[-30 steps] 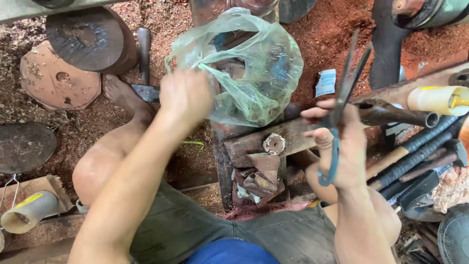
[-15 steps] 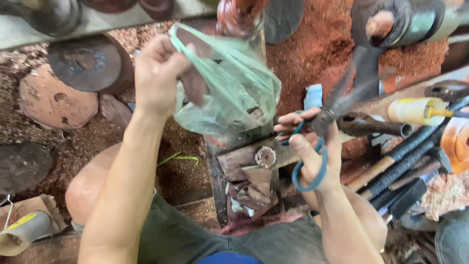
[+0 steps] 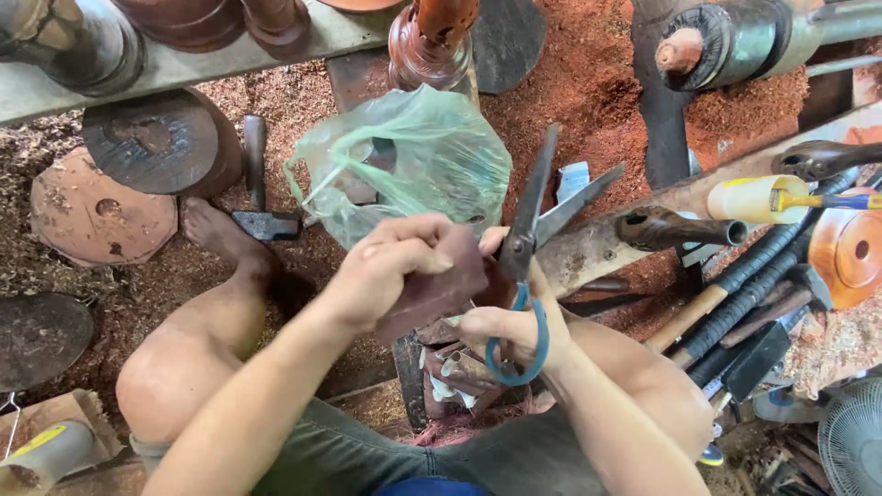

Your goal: Trimming a thin piece of material, likely leather or wood veneer, using scissors in a woodworking workshop.

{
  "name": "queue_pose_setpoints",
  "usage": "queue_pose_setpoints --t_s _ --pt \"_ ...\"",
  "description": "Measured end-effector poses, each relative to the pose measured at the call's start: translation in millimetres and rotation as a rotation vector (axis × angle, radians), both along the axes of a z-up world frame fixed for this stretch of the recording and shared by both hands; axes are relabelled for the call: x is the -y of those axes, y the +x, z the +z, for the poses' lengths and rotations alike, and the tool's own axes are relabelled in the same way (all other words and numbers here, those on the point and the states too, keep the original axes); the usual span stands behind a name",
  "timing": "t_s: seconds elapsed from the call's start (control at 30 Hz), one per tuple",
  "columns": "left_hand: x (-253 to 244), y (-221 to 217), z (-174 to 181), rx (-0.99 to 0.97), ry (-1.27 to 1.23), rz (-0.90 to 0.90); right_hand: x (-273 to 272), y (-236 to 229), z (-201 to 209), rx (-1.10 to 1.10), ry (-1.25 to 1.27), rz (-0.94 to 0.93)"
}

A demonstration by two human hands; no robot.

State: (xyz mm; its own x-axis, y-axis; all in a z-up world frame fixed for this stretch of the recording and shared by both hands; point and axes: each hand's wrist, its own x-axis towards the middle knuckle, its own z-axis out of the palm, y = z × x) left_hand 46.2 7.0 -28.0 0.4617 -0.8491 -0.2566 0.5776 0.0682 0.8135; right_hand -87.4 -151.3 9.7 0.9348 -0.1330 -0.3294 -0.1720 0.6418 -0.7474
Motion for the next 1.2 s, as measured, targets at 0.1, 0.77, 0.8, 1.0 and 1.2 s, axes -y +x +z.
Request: queue_pose_setpoints --t_s 0.1,0.77,0.8,1.0,1.2 --pt "2 -9 6 0.2 0.018 0.212 5 -5 -15 -0.03 -0.084 -0.058" --pt "-33 10 34 0.167 -0.184 -0.215 33 -12 20 0.098 0.058 -0.174" --pt "-31 8 38 0.282 -0.212 -0.209 33 -12 22 0.083 0.088 -0.145" --pt "-5 -18 15 0.569 -0.398 -0.159 32 -25 -6 -0.058 0.295 -0.033" --pt "-14 -19 12 -0.1 -0.44 -0.183 45 -40 25 0.01 0.198 -0.097"
